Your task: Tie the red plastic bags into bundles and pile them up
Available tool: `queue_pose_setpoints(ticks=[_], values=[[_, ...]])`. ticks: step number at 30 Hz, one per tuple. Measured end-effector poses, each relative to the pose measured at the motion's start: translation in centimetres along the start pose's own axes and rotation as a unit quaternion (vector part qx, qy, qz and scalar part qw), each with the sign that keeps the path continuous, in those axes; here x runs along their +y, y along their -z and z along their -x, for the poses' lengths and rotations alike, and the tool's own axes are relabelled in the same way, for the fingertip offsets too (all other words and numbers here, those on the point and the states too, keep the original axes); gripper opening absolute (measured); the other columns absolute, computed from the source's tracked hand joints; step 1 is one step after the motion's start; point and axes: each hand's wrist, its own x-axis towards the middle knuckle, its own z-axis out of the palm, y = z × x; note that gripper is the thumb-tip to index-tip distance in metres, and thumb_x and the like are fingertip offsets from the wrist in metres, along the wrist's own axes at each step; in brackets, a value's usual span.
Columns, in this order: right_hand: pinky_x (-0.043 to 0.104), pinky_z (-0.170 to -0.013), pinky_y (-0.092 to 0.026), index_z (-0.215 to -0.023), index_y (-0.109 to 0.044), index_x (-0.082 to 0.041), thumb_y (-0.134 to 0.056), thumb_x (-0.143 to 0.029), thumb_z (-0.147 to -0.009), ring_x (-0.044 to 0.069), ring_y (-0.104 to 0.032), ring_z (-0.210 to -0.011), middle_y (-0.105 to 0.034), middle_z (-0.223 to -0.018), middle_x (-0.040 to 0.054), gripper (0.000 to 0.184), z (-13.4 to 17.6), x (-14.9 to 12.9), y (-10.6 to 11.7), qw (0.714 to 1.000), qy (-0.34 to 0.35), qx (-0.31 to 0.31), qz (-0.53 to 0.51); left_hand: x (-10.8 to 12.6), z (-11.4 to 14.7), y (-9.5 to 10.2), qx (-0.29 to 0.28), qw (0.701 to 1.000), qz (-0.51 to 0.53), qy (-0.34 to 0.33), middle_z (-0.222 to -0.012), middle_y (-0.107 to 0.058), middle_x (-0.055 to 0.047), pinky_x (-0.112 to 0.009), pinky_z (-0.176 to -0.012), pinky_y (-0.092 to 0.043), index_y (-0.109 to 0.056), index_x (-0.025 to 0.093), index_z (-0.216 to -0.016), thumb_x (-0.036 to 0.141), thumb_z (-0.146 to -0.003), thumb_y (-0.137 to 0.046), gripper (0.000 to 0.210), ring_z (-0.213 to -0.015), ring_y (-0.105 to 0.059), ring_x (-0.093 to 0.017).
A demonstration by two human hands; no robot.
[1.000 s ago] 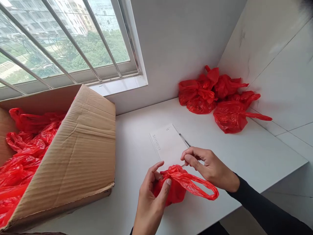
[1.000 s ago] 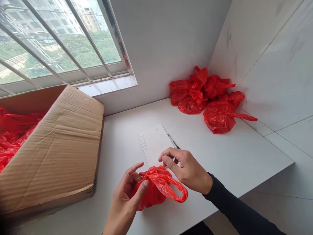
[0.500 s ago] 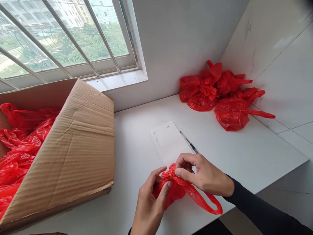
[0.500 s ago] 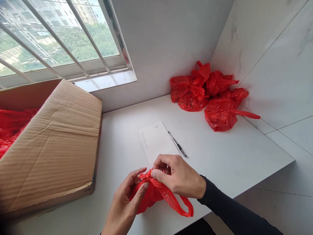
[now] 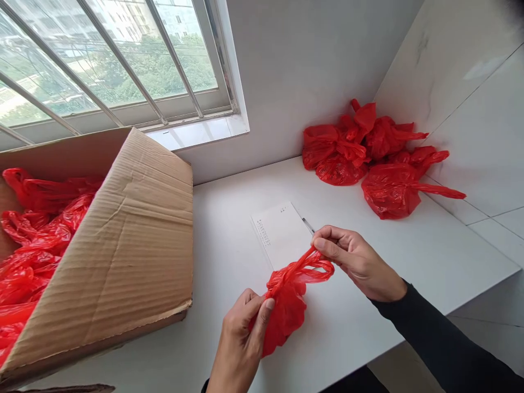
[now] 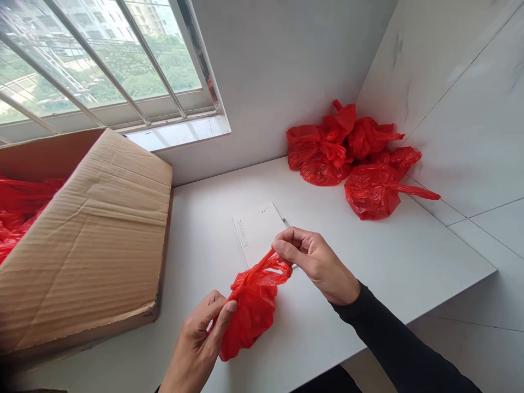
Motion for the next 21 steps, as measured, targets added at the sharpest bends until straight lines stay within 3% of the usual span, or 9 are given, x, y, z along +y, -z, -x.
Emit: queue_pose_setpoints(ticks=[3, 5, 8, 12, 15, 18, 21], values=[[0.036, -0.090, -0.049, -0.123, -0.057, -0.026, -0.050, -0.040, -0.101, 0.018, -0.061, -0.099, -0.066, -0.107, 0.0037, 0.027, -0.3, 1.2, -0.4, 0.998, -0.007, -0.043, 0.040, -0.1, 0.2, 0.0, 0.004, 0.999, 0.037, 0.001, -0.078, -0.047, 0.001, -0.026, -0.067, -0.039, -0.051, 0.021, -0.071, 0.042, -0.101, -0.043, 0.038, -0.070, -0.047, -0.013], [0.039, -0.100, -0.045, -0.126, -0.056, -0.027, -0.058, -0.036, -0.097, 0.020, -0.058, -0.112, -0.065, -0.118, 0.0049, 0.030, -0.2, 2.0, -1.2, 0.989, 0.004, -0.075, 0.127, 0.1, 0.2, -0.1, -0.002, 0.999, 0.047, -0.011, -0.080, -0.047, 0.000, -0.026, -0.069, -0.039, -0.052, 0.021, -0.073, 0.040, -0.102, -0.042, 0.036, -0.072, -0.048, -0.014], [0.036, -0.092, -0.047, -0.109, -0.064, -0.024, -0.066, -0.032, -0.090, 0.020, -0.060, -0.101, -0.066, -0.108, 0.0026, 0.021, 0.1, 2.8, -2.8, 0.969, 0.012, -0.104, 0.222, 0.6, 0.2, -0.3, -0.020, 0.999, 0.025, -0.028, -0.083, -0.050, 0.000, -0.027, -0.070, -0.040, -0.058, 0.022, -0.079, 0.040, -0.101, -0.045, 0.031, -0.075, -0.050, -0.015], [0.030, -0.071, -0.046, -0.087, -0.064, -0.021, -0.061, -0.024, -0.089, 0.016, -0.058, -0.078, -0.066, -0.087, -0.0006, 0.004, 0.6, 2.5, -3.6, 0.965, 0.006, -0.081, 0.248, 0.7, 0.5, -0.1, -0.002, 0.999, -0.030, -0.019, -0.081, -0.050, -0.001, -0.028, -0.068, -0.040, -0.062, 0.022, -0.079, 0.040, -0.100, -0.046, 0.032, -0.072, -0.051, -0.015], [0.031, -0.074, -0.046, -0.087, -0.062, -0.021, -0.062, -0.025, -0.089, 0.016, -0.057, -0.080, -0.064, -0.086, 0.0000, 0.005, 1.0, 2.3, -2.6, 0.971, 0.010, -0.046, 0.236, -0.2, 0.8, 0.7, 0.022, 0.999, -0.036, -0.024, -0.083, -0.053, -0.002, -0.028, -0.070, -0.041, -0.066, 0.023, -0.082, 0.038, -0.101, -0.044, 0.032, -0.073, -0.053, -0.016], [0.031, -0.077, -0.045, -0.087, -0.058, -0.021, -0.053, -0.035, -0.097, 0.016, -0.054, -0.079, -0.058, -0.083, -0.0009, 0.018, 1.3, 2.6, -0.9, 0.974, 0.003, 0.022, 0.226, -1.4, 1.3, 1.7, 0.083, 0.997, -0.002, -0.001, -0.078, -0.052, -0.001, -0.027, -0.069, -0.042, -0.069, 0.024, -0.088, 0.038, -0.099, -0.046, 0.029, -0.071, -0.051, -0.017], [0.032, -0.078, -0.043, -0.095, -0.056, -0.023, -0.051, -0.042, -0.098, 0.015, -0.051, -0.078, -0.054, -0.082, -0.0026, 0.020, 1.7, 3.0, -0.1, 0.973, -0.023, 0.026, 0.230, -1.8, 1.7, 2.0, 0.122, 0.992, 0.001, 0.024, -0.091, -0.060, -0.003, -0.027, -0.077, -0.046, -0.070, 0.027, -0.109, 0.040, -0.097, -0.050, 0.027, -0.084, -0.057, -0.019]])
